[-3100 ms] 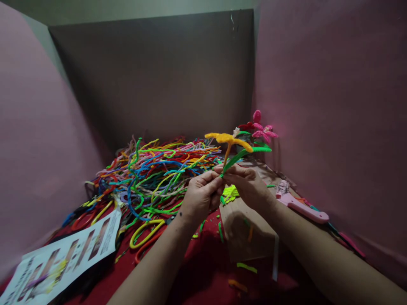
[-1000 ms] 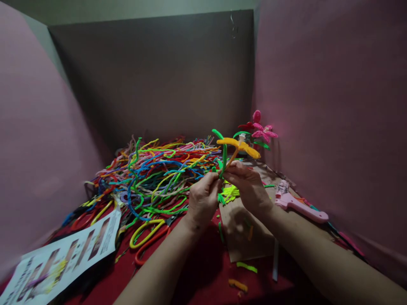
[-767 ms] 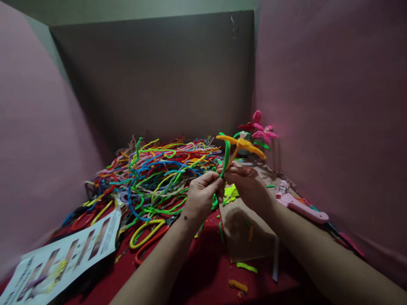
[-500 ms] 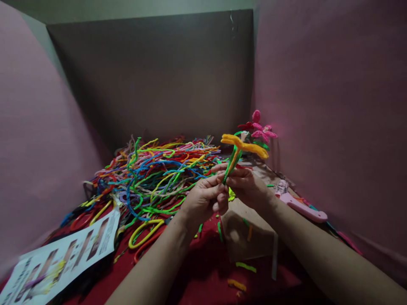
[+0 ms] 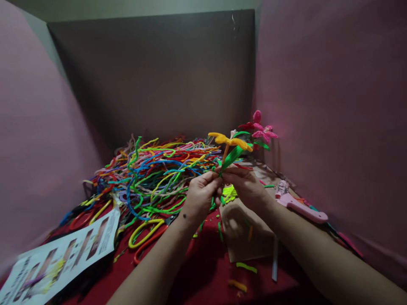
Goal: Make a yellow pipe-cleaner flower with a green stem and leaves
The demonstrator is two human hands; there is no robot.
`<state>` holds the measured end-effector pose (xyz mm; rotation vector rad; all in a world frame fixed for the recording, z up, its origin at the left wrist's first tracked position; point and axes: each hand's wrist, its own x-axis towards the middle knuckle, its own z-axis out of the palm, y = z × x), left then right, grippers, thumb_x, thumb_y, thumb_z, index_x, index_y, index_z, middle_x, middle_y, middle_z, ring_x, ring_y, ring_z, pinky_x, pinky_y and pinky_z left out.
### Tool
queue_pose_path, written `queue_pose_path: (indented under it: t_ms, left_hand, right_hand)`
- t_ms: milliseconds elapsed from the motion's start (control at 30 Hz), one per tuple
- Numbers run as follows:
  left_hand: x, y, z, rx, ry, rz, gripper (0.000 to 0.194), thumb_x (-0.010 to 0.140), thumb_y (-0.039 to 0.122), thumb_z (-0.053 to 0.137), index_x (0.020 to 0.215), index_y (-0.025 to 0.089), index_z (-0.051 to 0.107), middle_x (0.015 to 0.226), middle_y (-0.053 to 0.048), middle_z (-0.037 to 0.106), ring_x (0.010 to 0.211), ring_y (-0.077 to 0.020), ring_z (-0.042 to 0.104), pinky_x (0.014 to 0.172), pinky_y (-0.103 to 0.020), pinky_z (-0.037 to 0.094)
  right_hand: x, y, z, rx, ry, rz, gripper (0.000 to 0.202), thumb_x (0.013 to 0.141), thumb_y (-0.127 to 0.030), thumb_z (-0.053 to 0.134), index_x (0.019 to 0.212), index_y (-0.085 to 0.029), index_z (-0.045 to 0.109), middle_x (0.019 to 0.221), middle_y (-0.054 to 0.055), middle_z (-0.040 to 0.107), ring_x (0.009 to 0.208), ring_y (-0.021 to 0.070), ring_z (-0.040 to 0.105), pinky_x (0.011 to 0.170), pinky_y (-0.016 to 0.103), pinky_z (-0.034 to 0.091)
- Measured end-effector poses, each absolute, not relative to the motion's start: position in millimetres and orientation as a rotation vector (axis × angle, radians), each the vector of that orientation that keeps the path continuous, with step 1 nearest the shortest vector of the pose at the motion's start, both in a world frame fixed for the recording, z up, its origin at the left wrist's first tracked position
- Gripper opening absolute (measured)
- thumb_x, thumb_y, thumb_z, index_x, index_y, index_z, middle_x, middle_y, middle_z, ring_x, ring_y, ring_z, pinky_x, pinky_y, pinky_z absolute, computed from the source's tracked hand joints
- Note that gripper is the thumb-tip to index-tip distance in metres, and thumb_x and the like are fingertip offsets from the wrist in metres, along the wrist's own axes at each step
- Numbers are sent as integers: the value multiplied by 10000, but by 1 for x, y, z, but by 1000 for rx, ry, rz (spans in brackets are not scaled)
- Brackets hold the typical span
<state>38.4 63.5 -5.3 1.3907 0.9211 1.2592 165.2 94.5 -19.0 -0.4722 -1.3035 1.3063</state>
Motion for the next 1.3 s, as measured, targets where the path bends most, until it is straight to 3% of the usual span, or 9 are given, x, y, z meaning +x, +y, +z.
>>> queue_pose_path:
  t_ms: [333, 500, 633, 733, 900, 1100, 1233, 1300]
  left_hand:
    - [31, 65, -4, 1116, 482, 955, 188, 731, 307, 610, 729, 140, 523, 456, 75, 409, 292, -28, 307, 326, -176, 293]
    - [35, 65, -5, 1540, 950, 1224, 158, 778, 293, 536, 712, 149, 546, 558, 23, 509, 433, -68, 469, 439, -189, 359]
    - [38, 64, -11, 1853, 1237, 1453, 141, 771, 247, 526, 651, 177, 549, 528, 36, 478, 466, -68, 428, 475, -186, 335]
    - [37, 65, -9, 1732, 1124, 1371, 213, 779, 256, 512, 584, 170, 494, 470, 51, 431, 401, -59, 383, 418, -187, 304]
    - [32, 66, -1, 1350, 779, 1137, 213, 757, 309, 571, 637, 152, 494, 476, 60, 456, 320, -39, 372, 342, -172, 267]
    - [25, 66, -6, 1113, 484, 874, 177, 751, 293, 597, 705, 138, 525, 441, 78, 397, 272, -14, 243, 290, -162, 289]
    - [26, 66, -6, 1111, 442, 806, 195, 754, 323, 585, 719, 142, 524, 447, 89, 370, 275, -6, 196, 296, -158, 283]
    - [29, 65, -5, 1224, 577, 897, 214, 774, 344, 551, 691, 154, 500, 460, 75, 398, 294, -20, 246, 331, -164, 276]
  right_hand:
    - [174, 93, -12, -379, -1391, 1405, 117, 676, -244, 681, 783, -225, 725, 859, 17, 644, 834, 160, 551, 819, 319, 389]
    - [167, 89, -15, -433, -1304, 1311, 172, 720, -275, 634, 876, -231, 691, 857, 7, 636, 787, 154, 545, 754, 302, 412]
    - [162, 89, -18, -489, -1217, 1280, 138, 703, -258, 650, 834, -227, 683, 804, -13, 627, 734, 130, 526, 732, 279, 398]
    - [163, 92, -19, -521, -1207, 1280, 102, 667, -253, 683, 761, -214, 693, 752, -20, 614, 683, 116, 503, 684, 265, 386]
    - [172, 96, -13, -424, -1308, 1514, 186, 700, -297, 647, 848, -204, 710, 758, 14, 651, 672, 134, 541, 676, 286, 398]
    - [178, 95, -12, -338, -1418, 1518, 181, 686, -262, 662, 855, -225, 715, 813, 17, 670, 780, 156, 566, 789, 309, 401]
    - [175, 94, -13, -322, -1397, 1466, 124, 663, -276, 684, 773, -234, 721, 901, 23, 657, 817, 168, 567, 807, 326, 401]
    - [171, 94, -14, -378, -1333, 1412, 124, 664, -271, 681, 776, -234, 719, 889, 20, 656, 798, 163, 563, 788, 321, 405]
